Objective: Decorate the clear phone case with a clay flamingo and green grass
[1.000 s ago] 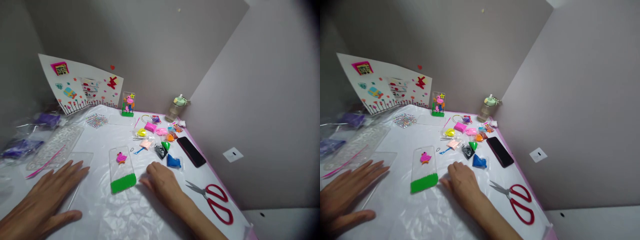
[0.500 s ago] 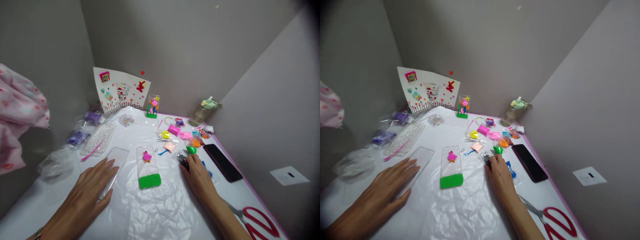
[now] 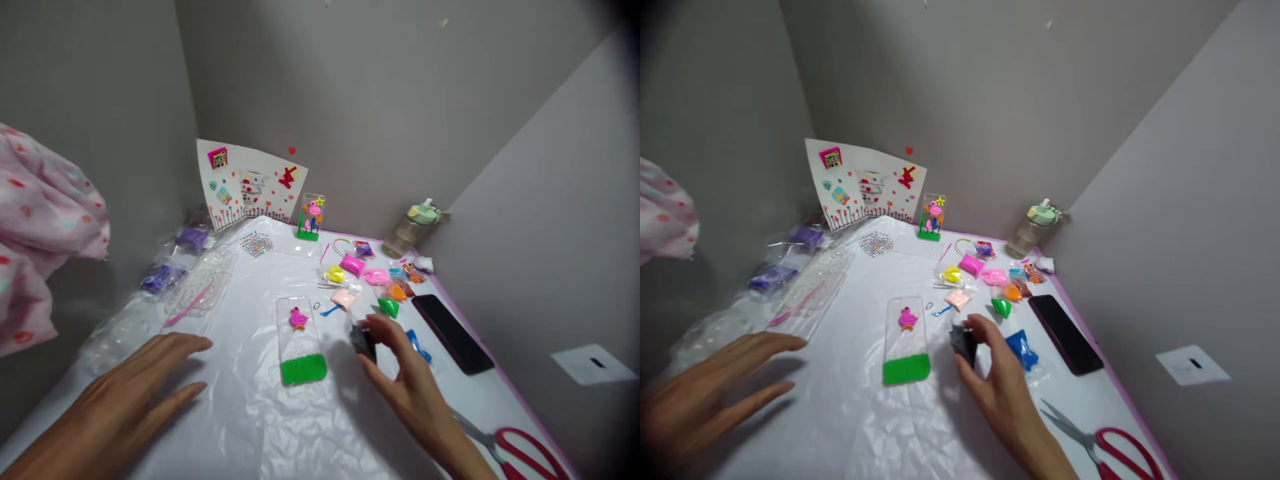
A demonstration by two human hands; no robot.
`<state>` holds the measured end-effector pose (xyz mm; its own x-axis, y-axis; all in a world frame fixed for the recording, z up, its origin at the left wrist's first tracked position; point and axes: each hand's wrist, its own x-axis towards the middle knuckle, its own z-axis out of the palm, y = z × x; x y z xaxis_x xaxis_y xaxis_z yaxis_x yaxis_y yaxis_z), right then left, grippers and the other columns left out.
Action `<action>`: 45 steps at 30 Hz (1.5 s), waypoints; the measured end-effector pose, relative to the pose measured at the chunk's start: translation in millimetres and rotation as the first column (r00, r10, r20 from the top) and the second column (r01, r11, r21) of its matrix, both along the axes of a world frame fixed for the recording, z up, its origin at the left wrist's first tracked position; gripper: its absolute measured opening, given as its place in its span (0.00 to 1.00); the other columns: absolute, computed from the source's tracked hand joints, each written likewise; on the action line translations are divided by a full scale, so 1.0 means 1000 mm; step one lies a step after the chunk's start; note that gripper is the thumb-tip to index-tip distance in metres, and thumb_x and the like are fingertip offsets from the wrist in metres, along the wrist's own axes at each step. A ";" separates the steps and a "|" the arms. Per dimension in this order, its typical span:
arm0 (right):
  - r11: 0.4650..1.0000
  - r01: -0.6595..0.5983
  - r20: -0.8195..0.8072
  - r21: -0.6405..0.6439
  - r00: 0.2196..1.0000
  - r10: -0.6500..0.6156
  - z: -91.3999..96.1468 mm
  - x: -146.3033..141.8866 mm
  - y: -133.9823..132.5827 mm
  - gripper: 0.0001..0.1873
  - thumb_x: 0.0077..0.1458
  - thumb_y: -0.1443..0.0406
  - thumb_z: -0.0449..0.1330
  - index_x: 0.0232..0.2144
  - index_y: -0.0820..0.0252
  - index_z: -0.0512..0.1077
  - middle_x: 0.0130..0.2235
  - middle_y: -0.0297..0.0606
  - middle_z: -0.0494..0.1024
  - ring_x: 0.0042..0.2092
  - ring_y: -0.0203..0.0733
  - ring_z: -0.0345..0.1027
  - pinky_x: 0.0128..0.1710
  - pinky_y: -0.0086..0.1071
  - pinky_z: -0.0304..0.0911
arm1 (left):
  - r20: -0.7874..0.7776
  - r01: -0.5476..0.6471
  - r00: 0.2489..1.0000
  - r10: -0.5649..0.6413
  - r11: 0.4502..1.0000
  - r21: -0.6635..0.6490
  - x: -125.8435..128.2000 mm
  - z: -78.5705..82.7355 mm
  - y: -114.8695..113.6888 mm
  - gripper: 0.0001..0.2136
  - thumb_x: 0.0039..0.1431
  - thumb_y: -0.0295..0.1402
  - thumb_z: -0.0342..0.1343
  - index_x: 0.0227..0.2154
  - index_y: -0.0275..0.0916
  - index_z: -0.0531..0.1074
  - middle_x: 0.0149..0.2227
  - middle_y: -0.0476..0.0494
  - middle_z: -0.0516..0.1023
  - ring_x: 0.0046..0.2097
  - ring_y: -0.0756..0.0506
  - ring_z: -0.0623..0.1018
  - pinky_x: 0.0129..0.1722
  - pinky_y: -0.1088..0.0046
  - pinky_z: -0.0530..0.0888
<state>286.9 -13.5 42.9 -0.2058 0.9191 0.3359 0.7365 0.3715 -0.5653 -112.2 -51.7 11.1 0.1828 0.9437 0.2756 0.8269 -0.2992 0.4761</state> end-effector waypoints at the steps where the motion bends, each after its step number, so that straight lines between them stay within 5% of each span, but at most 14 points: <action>1: 0.999 -0.043 -0.041 -0.016 0.998 0.043 0.008 -0.006 -0.008 0.25 0.62 0.62 0.60 0.60 0.50 0.61 0.53 0.43 0.77 0.52 0.48 0.76 0.50 0.43 0.74 | 0.068 0.025 0.997 -0.023 0.999 -0.024 0.018 0.007 0.000 0.17 0.61 0.46 0.58 0.53 0.62 0.69 0.51 0.55 0.81 0.52 0.38 0.82 0.52 0.65 0.78; 4: 0.987 -0.158 -0.073 -0.002 0.985 0.158 0.027 -0.022 -0.030 0.29 0.60 0.67 0.61 0.61 0.46 0.60 0.53 0.39 0.77 0.54 0.45 0.74 0.53 0.38 0.74 | 0.276 0.150 0.952 -0.132 0.988 -0.047 0.077 0.036 0.006 0.17 0.63 0.46 0.58 0.54 0.59 0.70 0.45 0.52 0.84 0.45 0.41 0.85 0.45 0.71 0.81; 8: 0.964 -0.239 -0.061 0.118 0.967 0.247 0.038 -0.034 -0.043 0.34 0.56 0.72 0.59 0.63 0.48 0.58 0.51 0.40 0.77 0.51 0.46 0.74 0.49 0.36 0.75 | 0.552 0.322 0.800 -0.233 0.944 -0.068 0.132 0.064 0.016 0.10 0.65 0.41 0.57 0.49 0.55 0.72 0.43 0.51 0.84 0.43 0.45 0.85 0.43 0.73 0.81; 11: 0.937 -0.276 -0.034 0.214 0.956 0.290 0.033 -0.036 -0.041 0.35 0.53 0.75 0.56 0.63 0.55 0.59 0.48 0.43 0.77 0.47 0.47 0.73 0.44 0.37 0.75 | 0.703 0.345 0.698 -0.133 0.924 -0.167 0.144 0.063 0.020 0.07 0.64 0.42 0.57 0.44 0.51 0.73 0.36 0.51 0.82 0.38 0.46 0.84 0.40 0.74 0.81; 17: 0.892 -0.311 0.039 0.328 0.948 0.317 0.020 -0.035 -0.041 0.36 0.54 0.80 0.54 0.65 0.64 0.58 0.53 0.49 0.75 0.54 0.49 0.68 0.52 0.43 0.70 | 0.877 0.438 0.465 0.117 0.831 -0.343 0.134 0.039 0.021 0.11 0.62 0.46 0.62 0.44 0.52 0.72 0.34 0.53 0.77 0.35 0.49 0.80 0.38 0.75 0.78; 24: 0.848 -0.335 0.080 0.410 0.940 0.333 0.026 -0.037 -0.044 0.34 0.54 0.81 0.54 0.63 0.67 0.59 0.52 0.48 0.76 0.54 0.46 0.69 0.53 0.41 0.68 | 0.761 0.553 0.642 -0.094 0.744 -0.375 0.134 0.044 0.019 0.09 0.63 0.45 0.59 0.31 0.49 0.78 0.30 0.52 0.74 0.33 0.48 0.74 0.35 0.75 0.73; 28: 0.870 -0.249 0.045 0.425 0.966 0.255 0.029 -0.033 -0.050 0.20 0.66 0.64 0.58 0.58 0.64 0.64 0.52 0.51 0.73 0.53 0.51 0.68 0.52 0.44 0.68 | 0.819 0.581 0.574 0.000 0.705 -0.407 0.136 0.042 0.016 0.14 0.59 0.49 0.63 0.26 0.45 0.76 0.27 0.52 0.70 0.31 0.49 0.72 0.31 0.75 0.70; 31: 0.895 -0.150 -0.051 0.421 0.981 0.188 0.028 -0.034 -0.057 0.10 0.69 0.58 0.56 0.46 0.58 0.68 0.41 0.43 0.75 0.41 0.45 0.71 0.40 0.38 0.69 | 0.855 0.627 0.515 0.059 0.654 -0.423 0.141 0.039 0.012 0.13 0.56 0.47 0.66 0.25 0.44 0.76 0.26 0.52 0.70 0.29 0.49 0.72 0.30 0.75 0.70; 34: 0.926 -0.215 -0.146 0.309 0.952 0.270 0.025 -0.040 -0.061 0.15 0.68 0.51 0.56 0.36 0.56 0.67 0.30 0.33 0.71 0.31 0.39 0.67 0.30 0.32 0.64 | 0.842 0.603 0.540 -0.006 0.700 -0.382 0.148 0.039 0.009 0.12 0.54 0.41 0.67 0.22 0.43 0.75 0.25 0.52 0.72 0.29 0.48 0.73 0.30 0.74 0.69; 37: 0.951 -0.308 -0.307 0.040 0.902 0.305 0.025 -0.045 -0.060 0.18 0.69 0.51 0.55 0.32 0.56 0.68 0.29 0.32 0.72 0.30 0.36 0.66 0.29 0.29 0.63 | 0.807 0.590 0.579 -0.113 0.742 -0.319 0.153 0.041 0.007 0.10 0.54 0.38 0.67 0.22 0.43 0.75 0.26 0.51 0.75 0.30 0.47 0.75 0.31 0.74 0.69; 40: 0.903 -0.376 -0.446 -0.207 0.858 0.255 0.029 -0.047 -0.058 0.15 0.67 0.57 0.56 0.29 0.56 0.68 0.30 0.31 0.72 0.31 0.34 0.65 0.31 0.27 0.61 | 0.793 0.602 0.589 -0.159 0.741 -0.298 0.153 0.042 0.007 0.08 0.54 0.36 0.66 0.23 0.43 0.75 0.27 0.52 0.78 0.31 0.47 0.77 0.33 0.75 0.70; 45: 0.905 -0.368 -0.538 -0.215 0.818 0.204 0.029 -0.048 -0.059 0.11 0.57 0.66 0.60 0.24 0.57 0.63 0.26 0.29 0.67 0.28 0.32 0.60 0.28 0.26 0.55 | 0.769 0.609 0.589 -0.249 0.762 -0.220 0.153 0.041 0.006 0.07 0.57 0.33 0.64 0.25 0.44 0.75 0.27 0.55 0.76 0.31 0.50 0.76 0.33 0.78 0.71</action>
<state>238.5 -72.1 71.8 -0.3574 0.9151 0.1864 0.2151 0.2749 -0.9371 40.6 -45.4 51.6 0.5365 0.8382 0.0979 0.0523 -0.1488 0.9875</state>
